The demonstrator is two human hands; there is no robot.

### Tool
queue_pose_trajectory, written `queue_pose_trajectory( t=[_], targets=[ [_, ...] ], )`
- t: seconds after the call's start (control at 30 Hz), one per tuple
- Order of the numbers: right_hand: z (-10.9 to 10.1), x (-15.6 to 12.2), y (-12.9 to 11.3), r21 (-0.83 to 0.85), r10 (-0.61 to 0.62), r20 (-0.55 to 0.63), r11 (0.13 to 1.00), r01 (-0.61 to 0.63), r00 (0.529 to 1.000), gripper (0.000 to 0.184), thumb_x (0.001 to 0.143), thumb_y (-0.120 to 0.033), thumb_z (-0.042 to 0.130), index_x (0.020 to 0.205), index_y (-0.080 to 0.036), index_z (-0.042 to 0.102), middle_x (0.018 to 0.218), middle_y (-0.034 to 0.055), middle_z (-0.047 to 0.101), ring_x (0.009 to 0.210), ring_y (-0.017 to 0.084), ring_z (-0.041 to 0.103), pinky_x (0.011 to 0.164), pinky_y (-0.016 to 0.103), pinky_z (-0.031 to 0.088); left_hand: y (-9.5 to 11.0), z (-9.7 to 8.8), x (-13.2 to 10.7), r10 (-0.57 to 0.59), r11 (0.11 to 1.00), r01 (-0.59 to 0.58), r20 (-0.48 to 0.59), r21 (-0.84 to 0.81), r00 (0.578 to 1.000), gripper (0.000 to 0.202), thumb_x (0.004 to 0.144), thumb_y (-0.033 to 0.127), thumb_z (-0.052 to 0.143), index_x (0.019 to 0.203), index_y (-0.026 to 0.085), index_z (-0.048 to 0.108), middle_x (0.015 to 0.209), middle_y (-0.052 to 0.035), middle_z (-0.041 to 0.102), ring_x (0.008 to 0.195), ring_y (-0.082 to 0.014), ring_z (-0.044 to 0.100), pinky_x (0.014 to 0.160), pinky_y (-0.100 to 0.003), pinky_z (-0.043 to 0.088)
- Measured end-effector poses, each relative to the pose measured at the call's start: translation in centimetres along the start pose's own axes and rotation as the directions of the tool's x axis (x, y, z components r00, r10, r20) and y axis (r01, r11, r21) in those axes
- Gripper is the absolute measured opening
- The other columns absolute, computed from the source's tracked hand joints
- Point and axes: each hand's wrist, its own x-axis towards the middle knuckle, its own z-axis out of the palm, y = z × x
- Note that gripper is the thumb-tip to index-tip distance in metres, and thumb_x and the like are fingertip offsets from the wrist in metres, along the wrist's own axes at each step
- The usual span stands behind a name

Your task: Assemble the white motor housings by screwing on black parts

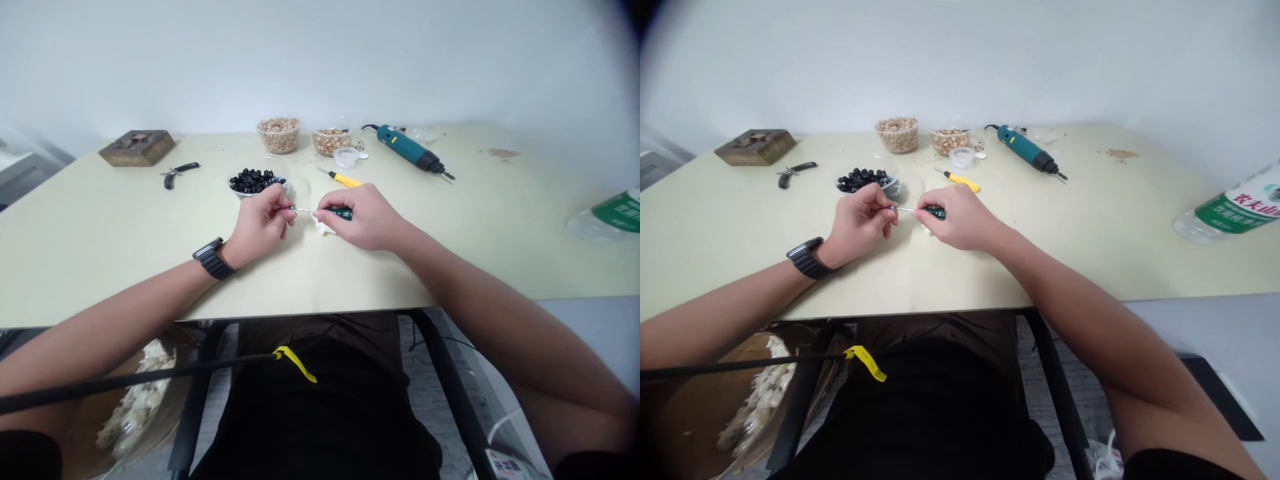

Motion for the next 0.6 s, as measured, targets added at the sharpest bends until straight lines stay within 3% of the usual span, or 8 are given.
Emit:
queue_pose_trajectory(
  t=[0.2,0.37,0.5,0.6],
  targets=[
    [0.3,-0.4,0.7,-0.177,-0.075,0.034,0.981,0.080,0.997,0.032,0.105,-0.041,0.060,0.089,-0.020,0.078,0.070,0.0019,0.068,0.067,0.018,0.052,0.073,0.034,0.037,0.0,-0.3,0.2,-0.062,0.997,0.065,0.076,-0.040,0.995,0.029,0.090,0.023,0.076,0.080,0.024,0.049,0.066,0.0026,0.069,0.045,-0.0117,0.057,0.045,-0.027,0.043],
    [0.7,-0.7,1.1,-0.303,-0.143,0.039,0.941,0.148,0.989,0.035,0.109,-0.041,0.053,0.094,-0.021,0.077,0.087,0.0078,0.077,0.079,0.023,0.060,0.074,0.037,0.034,-0.3,-0.5,0.4,-0.131,0.980,0.150,0.148,-0.130,0.980,0.037,0.092,0.030,0.084,0.081,0.025,0.050,0.063,0.0019,0.068,0.043,-0.0119,0.056,0.040,-0.027,0.040],
    [0.7,-0.5,0.5,-0.231,-0.061,-0.031,0.972,0.052,0.998,0.028,0.103,-0.040,0.060,0.088,-0.021,0.074,0.078,0.0042,0.073,0.072,0.020,0.057,0.073,0.036,0.036,-0.1,-0.3,0.5,-0.097,0.984,0.112,0.106,-0.141,0.990,0.039,0.091,0.031,0.087,0.082,0.024,0.050,0.068,0.0014,0.070,0.045,-0.0120,0.057,0.042,-0.028,0.045],
    [0.4,-0.2,0.1,-0.167,0.041,-0.066,0.985,-0.052,0.997,0.036,0.102,-0.041,0.061,0.072,-0.022,0.063,0.065,0.0011,0.061,0.065,0.017,0.049,0.071,0.035,0.035,0.1,-0.2,0.5,-0.065,0.985,0.074,0.063,-0.153,0.996,0.037,0.091,0.028,0.086,0.083,0.024,0.050,0.073,-0.0002,0.073,0.049,-0.0122,0.059,0.045,-0.028,0.050]
  ],
)
